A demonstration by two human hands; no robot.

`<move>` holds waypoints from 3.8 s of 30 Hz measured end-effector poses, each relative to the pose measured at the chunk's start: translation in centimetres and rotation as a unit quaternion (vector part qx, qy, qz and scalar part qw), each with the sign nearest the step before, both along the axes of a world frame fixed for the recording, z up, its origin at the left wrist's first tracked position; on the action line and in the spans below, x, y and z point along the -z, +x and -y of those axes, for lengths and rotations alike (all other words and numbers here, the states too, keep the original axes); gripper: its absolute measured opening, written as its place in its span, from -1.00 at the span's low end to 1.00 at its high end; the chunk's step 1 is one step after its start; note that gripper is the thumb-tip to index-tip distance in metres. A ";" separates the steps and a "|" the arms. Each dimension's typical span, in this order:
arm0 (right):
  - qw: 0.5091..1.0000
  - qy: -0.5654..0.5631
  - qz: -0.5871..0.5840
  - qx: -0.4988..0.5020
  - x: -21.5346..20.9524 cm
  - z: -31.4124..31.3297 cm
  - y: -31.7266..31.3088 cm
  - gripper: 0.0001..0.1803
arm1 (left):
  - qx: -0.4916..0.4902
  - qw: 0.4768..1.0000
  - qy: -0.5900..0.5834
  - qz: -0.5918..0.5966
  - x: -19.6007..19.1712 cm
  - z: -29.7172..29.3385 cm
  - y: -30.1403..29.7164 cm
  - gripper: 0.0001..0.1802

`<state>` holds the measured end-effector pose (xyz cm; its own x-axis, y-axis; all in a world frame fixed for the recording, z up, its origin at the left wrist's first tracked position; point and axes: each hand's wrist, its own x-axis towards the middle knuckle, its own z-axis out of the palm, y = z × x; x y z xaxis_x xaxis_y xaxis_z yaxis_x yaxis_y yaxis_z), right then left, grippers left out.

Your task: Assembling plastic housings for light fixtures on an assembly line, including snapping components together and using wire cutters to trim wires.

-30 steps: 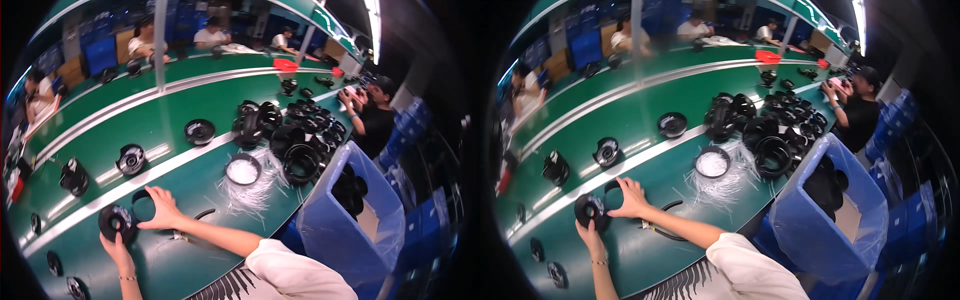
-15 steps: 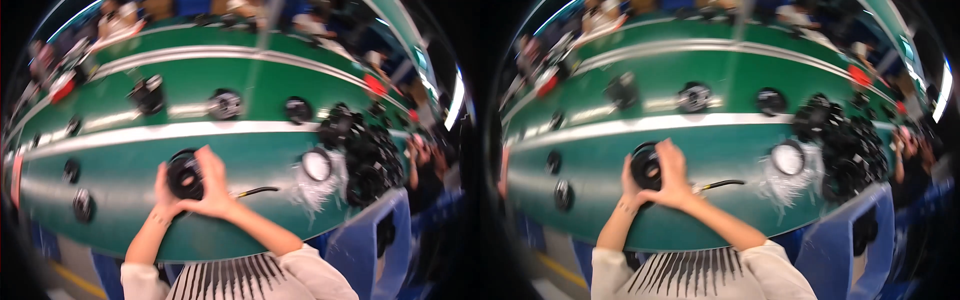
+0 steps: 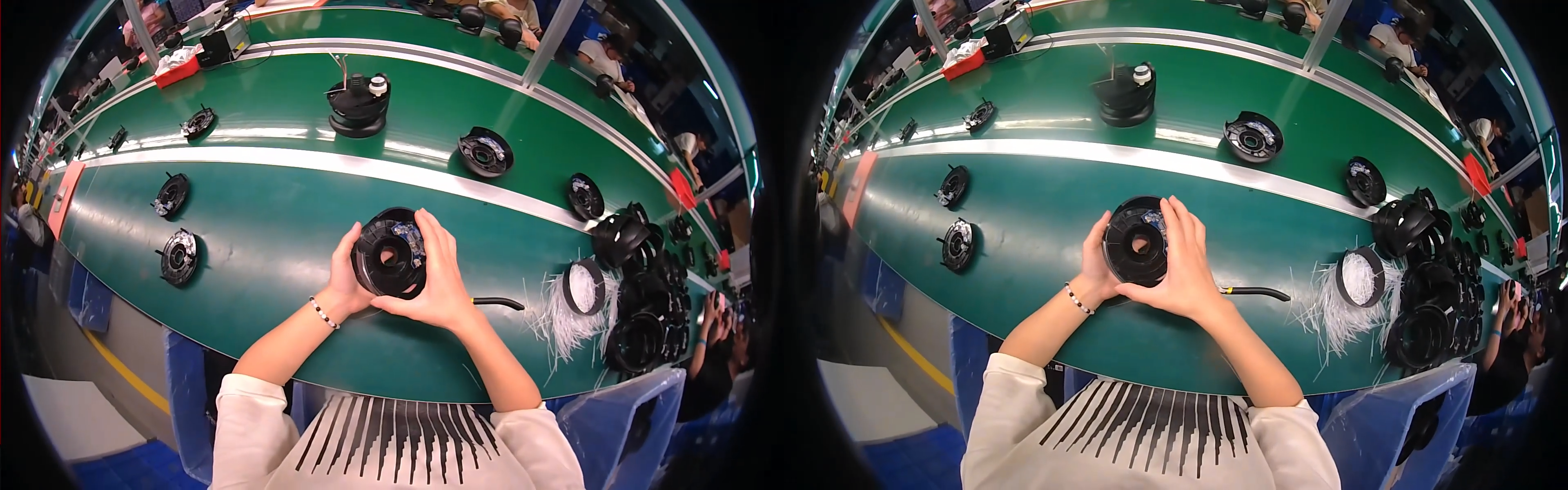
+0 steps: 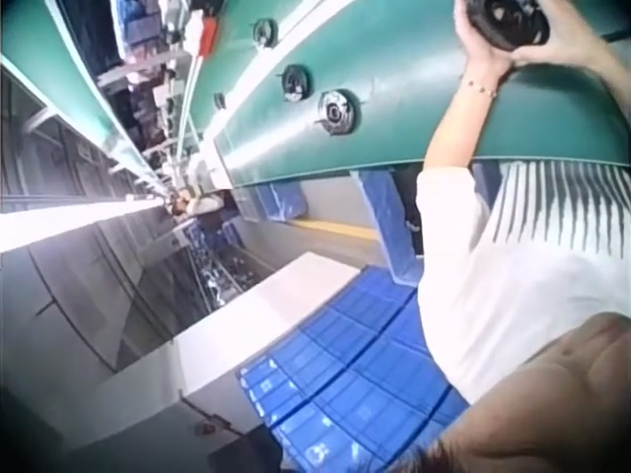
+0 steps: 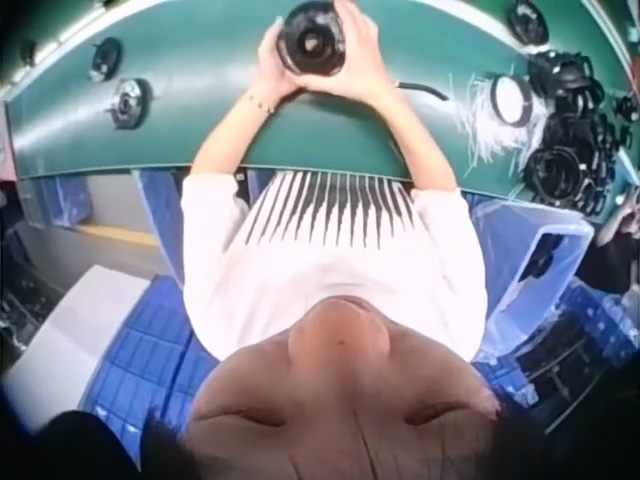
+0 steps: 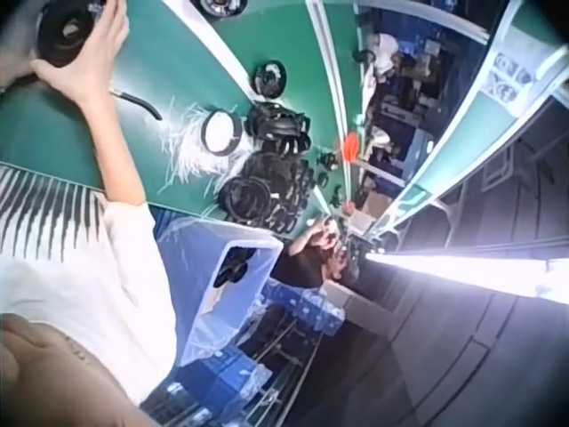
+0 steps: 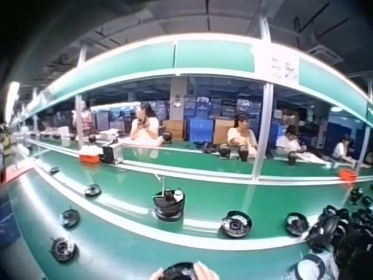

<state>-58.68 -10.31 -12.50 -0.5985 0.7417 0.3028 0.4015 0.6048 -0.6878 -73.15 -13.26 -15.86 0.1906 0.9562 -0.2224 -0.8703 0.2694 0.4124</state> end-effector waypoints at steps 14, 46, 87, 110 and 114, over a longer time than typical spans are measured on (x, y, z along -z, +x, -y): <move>1.000 0.027 0.002 -0.009 0.9 0.0 -0.3 0.21 | -0.008 1.000 0.001 0.015 -0.2 0.8 0.4 -0.14; 0.999 0.011 -0.021 -0.027 -2.1 -0.7 -2.6 0.23 | -0.054 0.996 0.073 0.014 -0.8 0.2 -1.0 -0.35; 0.958 0.278 -0.071 -0.021 0.9 -1.9 1.8 -0.27 | -0.046 0.998 -0.002 -0.032 -3.9 -2.8 2.0 -0.54; 0.961 0.018 -0.269 0.062 -1.0 -2.1 10.3 -0.57 | 0.037 0.768 0.430 -0.474 -4.3 -7.7 4.6 -0.34; 0.925 -0.156 -0.345 0.025 -1.6 -2.2 11.2 -0.51 | 0.007 0.710 0.400 -0.580 -6.6 -6.3 4.6 -0.50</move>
